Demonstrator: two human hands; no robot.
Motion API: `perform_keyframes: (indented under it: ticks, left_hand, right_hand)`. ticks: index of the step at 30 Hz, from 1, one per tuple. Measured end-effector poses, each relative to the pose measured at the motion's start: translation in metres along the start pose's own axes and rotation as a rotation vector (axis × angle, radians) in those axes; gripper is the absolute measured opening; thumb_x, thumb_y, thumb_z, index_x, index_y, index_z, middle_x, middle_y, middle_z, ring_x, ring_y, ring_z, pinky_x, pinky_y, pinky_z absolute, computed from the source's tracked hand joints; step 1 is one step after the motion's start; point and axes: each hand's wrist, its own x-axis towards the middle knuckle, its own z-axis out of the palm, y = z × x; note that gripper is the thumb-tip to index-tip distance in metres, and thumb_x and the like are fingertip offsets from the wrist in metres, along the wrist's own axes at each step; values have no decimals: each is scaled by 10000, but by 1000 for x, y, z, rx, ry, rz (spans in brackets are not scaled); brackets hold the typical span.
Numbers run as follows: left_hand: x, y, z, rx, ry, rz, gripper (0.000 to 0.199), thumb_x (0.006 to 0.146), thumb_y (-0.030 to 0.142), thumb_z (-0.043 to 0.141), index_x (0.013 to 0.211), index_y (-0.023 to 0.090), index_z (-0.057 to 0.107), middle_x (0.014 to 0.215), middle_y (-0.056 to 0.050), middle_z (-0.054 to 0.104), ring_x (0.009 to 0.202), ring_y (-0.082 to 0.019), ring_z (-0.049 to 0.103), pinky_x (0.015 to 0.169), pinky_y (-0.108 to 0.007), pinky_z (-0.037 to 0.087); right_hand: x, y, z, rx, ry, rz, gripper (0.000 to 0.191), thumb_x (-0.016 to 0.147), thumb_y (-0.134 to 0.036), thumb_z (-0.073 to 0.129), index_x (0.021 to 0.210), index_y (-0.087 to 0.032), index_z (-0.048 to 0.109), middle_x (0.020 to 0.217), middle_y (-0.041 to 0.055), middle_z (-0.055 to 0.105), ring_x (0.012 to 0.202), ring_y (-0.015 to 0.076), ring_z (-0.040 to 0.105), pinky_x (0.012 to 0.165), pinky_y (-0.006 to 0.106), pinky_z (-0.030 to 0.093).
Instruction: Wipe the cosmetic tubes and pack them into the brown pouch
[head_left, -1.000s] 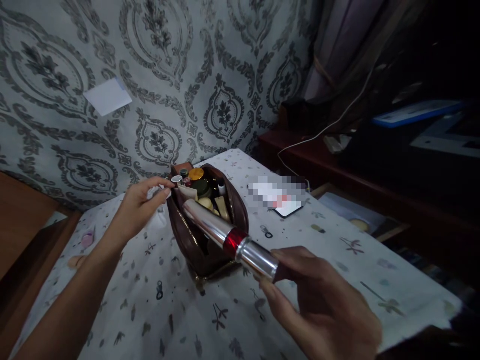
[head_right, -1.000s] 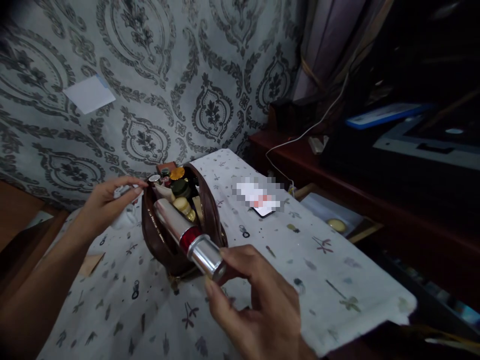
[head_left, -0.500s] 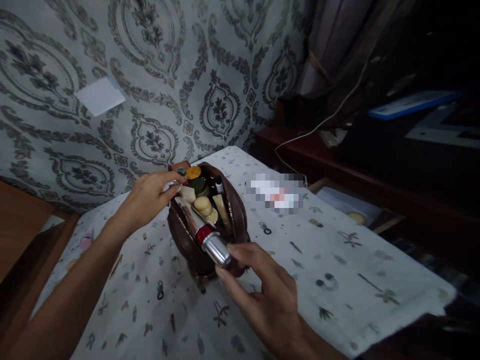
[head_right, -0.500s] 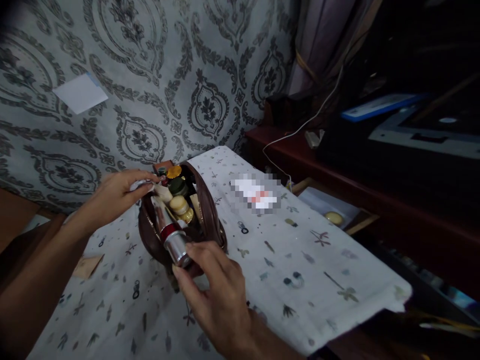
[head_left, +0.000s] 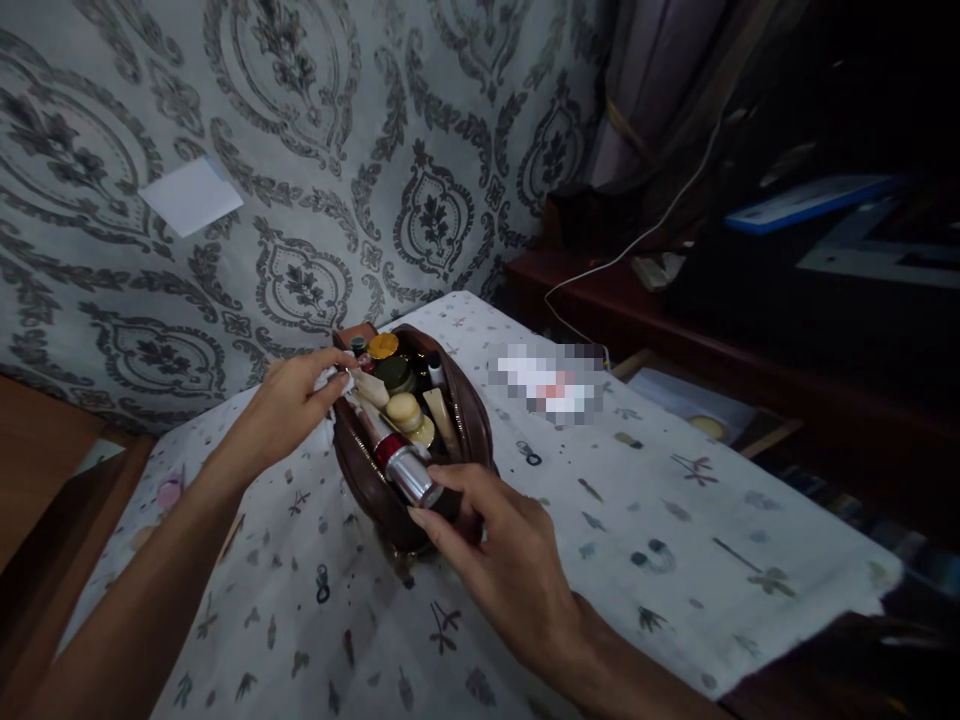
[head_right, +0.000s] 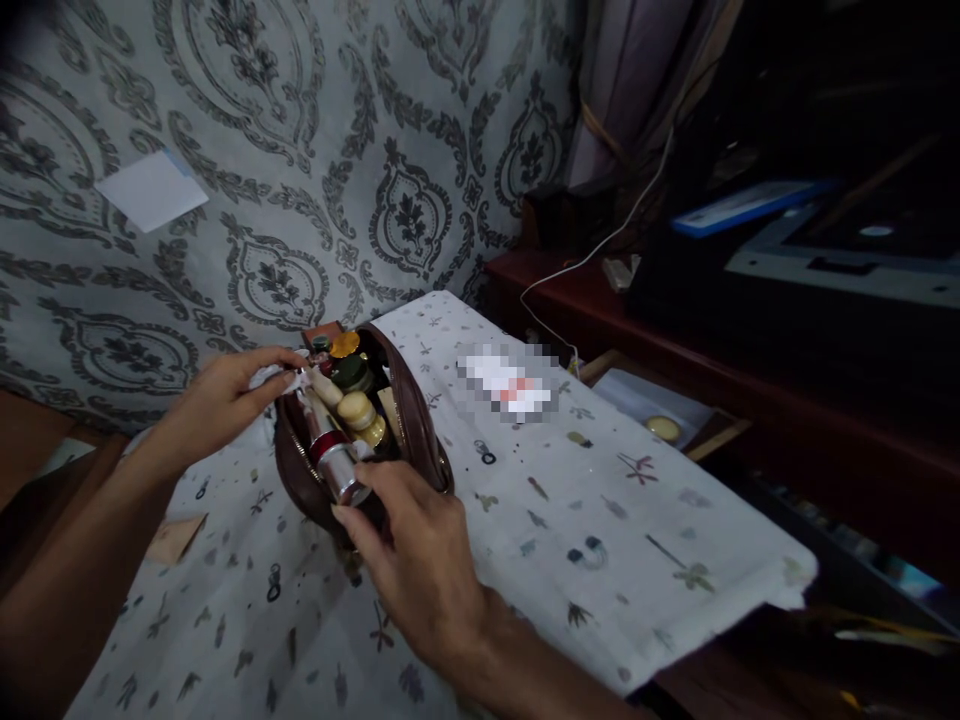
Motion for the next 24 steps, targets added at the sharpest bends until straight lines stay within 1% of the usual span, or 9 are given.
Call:
perform_keyframes:
  ticks: [3,6,8,9,12,14,17,21,24]
  left_hand:
    - [1,-2,1,-10,-15,-9,390,908,428,468,1117,212,716,618,23,615,548,-173,504,609,-279,394]
    - [-1,0,1,-68,-42,15,371,920,432,479,1094,213,723,886,-23,758,718,-203,637,730,-304,471]
    - [-7,5,0,-123,-75,74,342,933,431,501,1075,221,731,1068,-40,769,916,-234,689,849,-319,492]
    - [-11,8,-1,-146,-103,113,327,941,434,516,1075,229,733,1111,-40,764,989,-240,690,887,-315,492]
    - [-26,19,-4,-121,-216,244,323,948,474,569,1143,266,721,1176,-32,737,1073,-233,675,915,-292,494]
    - [-35,24,-5,-9,-269,324,378,941,504,587,1242,297,682,1214,-40,706,1067,-232,668,876,-288,504]
    - [-41,31,-5,191,-306,393,409,958,476,571,1339,332,612,1193,-55,675,971,-220,667,741,-270,494]
    - [-39,41,-6,341,-333,379,353,970,415,560,1314,354,610,1144,-50,675,874,-224,660,636,-278,443]
    - [-35,49,-7,386,-360,347,309,954,380,587,1258,359,634,1116,-37,688,854,-243,671,632,-299,432]
  right_hand:
    - [5,0,0,-31,-44,6,72,923,-241,642,988,-210,640,748,6,720,547,132,640,506,243,519]
    - [7,0,0,-64,-97,-2,76,931,-255,639,980,-203,614,704,-7,702,517,131,622,473,238,469]
    - [8,1,0,-88,-120,-16,74,938,-267,634,972,-210,600,714,-11,703,503,126,606,467,236,444]
    - [8,1,0,-98,-127,-22,76,944,-277,628,969,-213,594,739,-8,710,501,122,599,468,235,438]
    - [7,4,-1,-104,-150,-23,110,964,-311,604,993,-206,585,876,28,732,527,118,602,490,238,456]
    - [8,6,-2,-120,-176,-16,150,968,-337,599,1014,-195,582,941,58,727,572,133,625,517,252,483]
    - [10,8,-3,-153,-210,-11,185,956,-363,611,1022,-193,577,945,68,712,663,177,669,568,283,515]
    - [10,9,-5,-124,-222,1,187,928,-328,636,1049,-202,569,970,68,686,700,180,667,588,289,516]
    - [6,11,-5,-11,-178,101,230,896,-294,663,1082,-209,556,878,25,673,645,145,642,555,249,499]
